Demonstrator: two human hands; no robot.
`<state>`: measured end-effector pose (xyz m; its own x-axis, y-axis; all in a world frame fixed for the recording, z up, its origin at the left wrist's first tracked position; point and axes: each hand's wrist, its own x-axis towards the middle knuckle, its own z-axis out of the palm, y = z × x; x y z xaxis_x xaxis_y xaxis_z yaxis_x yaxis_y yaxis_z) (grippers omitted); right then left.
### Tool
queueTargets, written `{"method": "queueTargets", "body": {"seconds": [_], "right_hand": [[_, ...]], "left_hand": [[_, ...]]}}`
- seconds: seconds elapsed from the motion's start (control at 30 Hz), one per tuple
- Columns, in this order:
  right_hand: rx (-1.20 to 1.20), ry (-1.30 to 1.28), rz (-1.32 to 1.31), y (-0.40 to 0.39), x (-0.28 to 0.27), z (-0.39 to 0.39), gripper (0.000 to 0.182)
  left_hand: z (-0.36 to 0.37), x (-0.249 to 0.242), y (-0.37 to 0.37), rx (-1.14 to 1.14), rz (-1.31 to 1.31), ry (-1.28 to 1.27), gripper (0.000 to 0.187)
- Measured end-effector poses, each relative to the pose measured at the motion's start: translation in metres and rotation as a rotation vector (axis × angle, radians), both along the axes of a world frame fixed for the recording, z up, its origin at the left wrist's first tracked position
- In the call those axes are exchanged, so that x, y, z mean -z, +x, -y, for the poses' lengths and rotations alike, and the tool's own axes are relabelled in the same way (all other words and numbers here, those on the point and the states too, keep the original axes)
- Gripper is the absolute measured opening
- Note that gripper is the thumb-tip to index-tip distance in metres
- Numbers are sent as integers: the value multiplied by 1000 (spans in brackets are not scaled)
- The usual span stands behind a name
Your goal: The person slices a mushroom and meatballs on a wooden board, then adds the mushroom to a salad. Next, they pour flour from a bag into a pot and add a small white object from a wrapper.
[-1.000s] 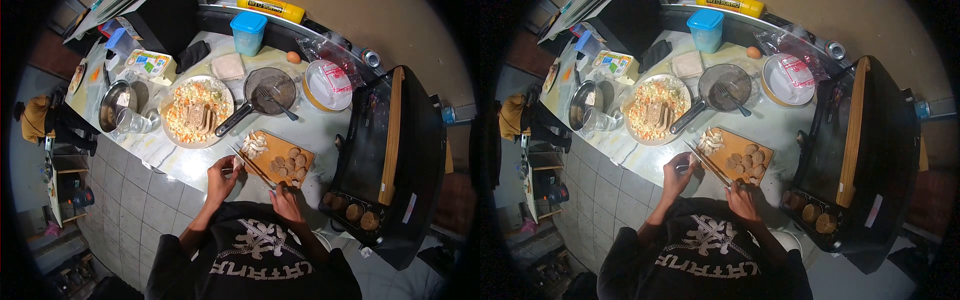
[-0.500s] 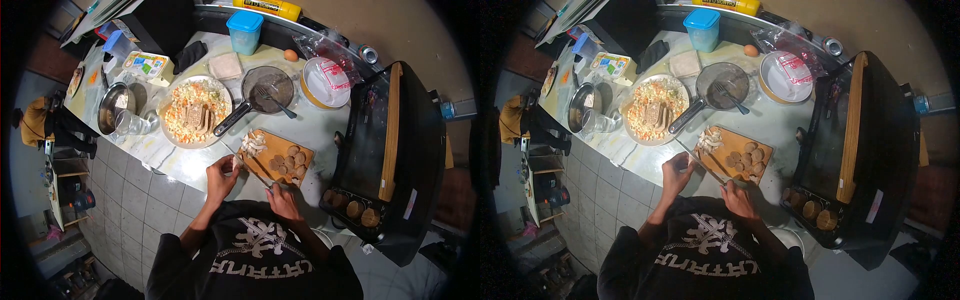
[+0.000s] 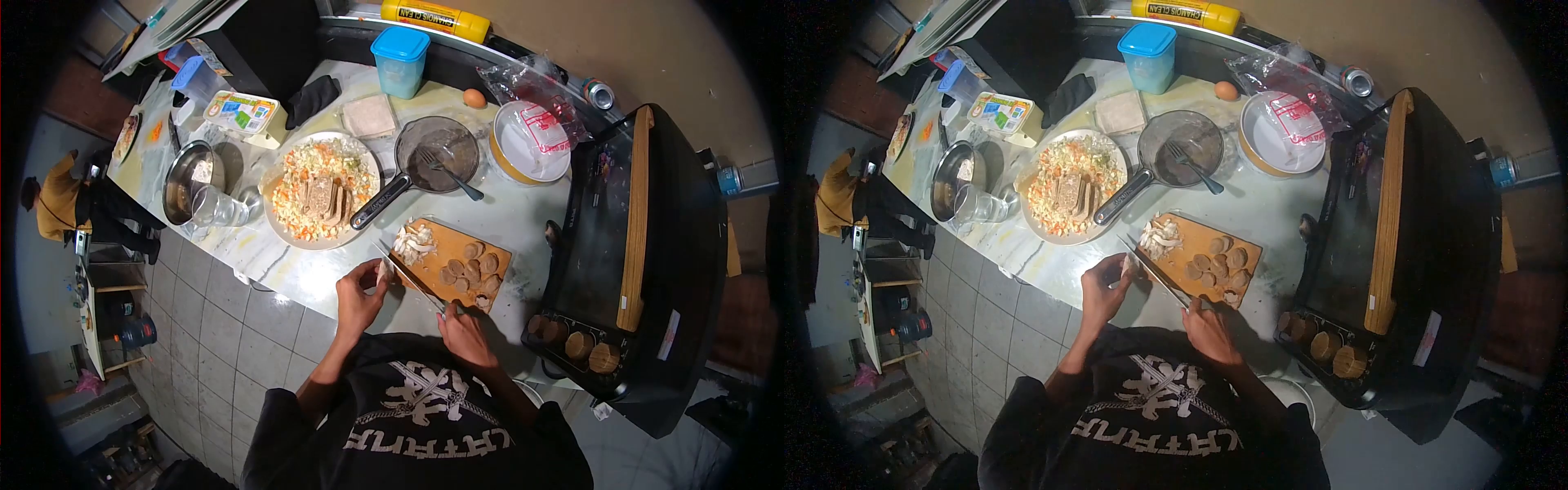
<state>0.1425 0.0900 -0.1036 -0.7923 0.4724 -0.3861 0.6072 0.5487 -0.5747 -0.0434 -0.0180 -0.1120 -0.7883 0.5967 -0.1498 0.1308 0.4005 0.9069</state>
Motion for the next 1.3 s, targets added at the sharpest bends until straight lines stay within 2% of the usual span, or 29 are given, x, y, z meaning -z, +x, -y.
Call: {"method": "queueTargets", "body": {"seconds": [0.23, 0.33, 0.43, 0.77, 1.07, 1.3], "right_hand": [[67, 2, -35, 6, 5, 2, 29], [87, -41, -127, 10, 8, 0, 30], [81, 21, -129, 12, 6, -2, 30], [125, -28, -109, 18, 11, -1, 35], [142, -83, -69, 20, 13, 1, 32], [137, -149, -64, 18, 9, -1, 31]], "left_hand": [[7, 11, -9, 19, 203, 3, 32], [6, 8, -10, 1, 269, -7, 33], [6, 12, -10, 8, 290, 12, 35], [3, 24, -11, 63, 227, 69, 33], [0, 18, -9, 31, 252, -69, 31], [-1, 17, -15, 35, 315, 6, 36]]}}
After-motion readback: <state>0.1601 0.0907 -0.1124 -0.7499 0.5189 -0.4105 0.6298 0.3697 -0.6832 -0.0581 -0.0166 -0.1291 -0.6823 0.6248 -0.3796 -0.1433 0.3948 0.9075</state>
